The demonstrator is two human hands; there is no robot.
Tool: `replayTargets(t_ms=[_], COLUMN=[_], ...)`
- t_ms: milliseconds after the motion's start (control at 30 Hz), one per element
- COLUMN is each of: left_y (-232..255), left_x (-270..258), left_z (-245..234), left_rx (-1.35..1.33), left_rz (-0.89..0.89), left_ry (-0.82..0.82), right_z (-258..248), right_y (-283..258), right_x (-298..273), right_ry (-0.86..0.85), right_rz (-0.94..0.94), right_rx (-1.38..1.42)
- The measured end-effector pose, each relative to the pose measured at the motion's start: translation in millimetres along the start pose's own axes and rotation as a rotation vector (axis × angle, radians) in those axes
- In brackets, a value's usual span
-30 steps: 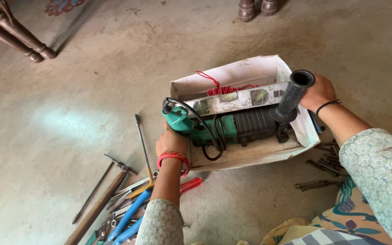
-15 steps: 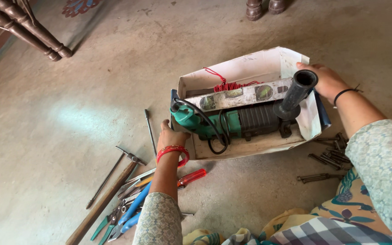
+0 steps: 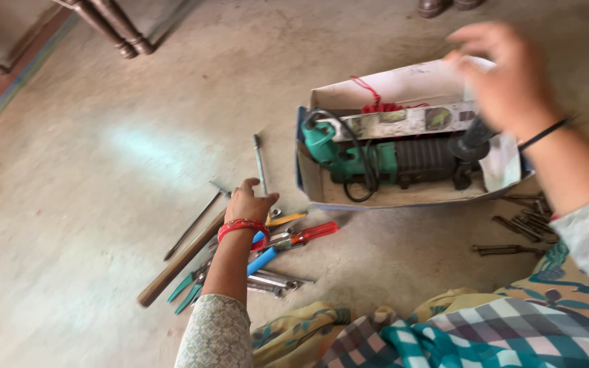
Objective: The person sits on the floor and organizes various tools into a cardboard box. They pick up items such as a hammer, pliers, screwdrivers, and wrenches from the floor and place them into the box one by one.
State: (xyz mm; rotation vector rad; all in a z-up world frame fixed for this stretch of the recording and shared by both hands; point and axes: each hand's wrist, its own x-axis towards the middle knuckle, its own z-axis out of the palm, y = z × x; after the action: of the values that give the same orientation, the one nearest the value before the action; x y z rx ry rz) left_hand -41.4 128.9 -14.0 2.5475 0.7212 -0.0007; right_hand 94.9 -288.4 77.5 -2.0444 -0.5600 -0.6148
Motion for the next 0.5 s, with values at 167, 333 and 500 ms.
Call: replayTargets(t_ms=[167, 333, 500], left_y=[-36, -80, -110], left_x=[-29, -42, -32], left_z=[-31, -62, -74], left_rx=[0.016, 0.017, 0.052], left_rz=[-0.018, -0.062, -0.17], left_ry=[-0.02, -0.023, 0.029], right_z=[62, 107, 158], right_y=[-105, -164, -187], right_x=[-41, -73, -98], right_ry=[-0.297, -0.194, -0.213], right_rz=[-0.294, -0.426, -0.461], right_rx=[0.062, -0.143, -0.161])
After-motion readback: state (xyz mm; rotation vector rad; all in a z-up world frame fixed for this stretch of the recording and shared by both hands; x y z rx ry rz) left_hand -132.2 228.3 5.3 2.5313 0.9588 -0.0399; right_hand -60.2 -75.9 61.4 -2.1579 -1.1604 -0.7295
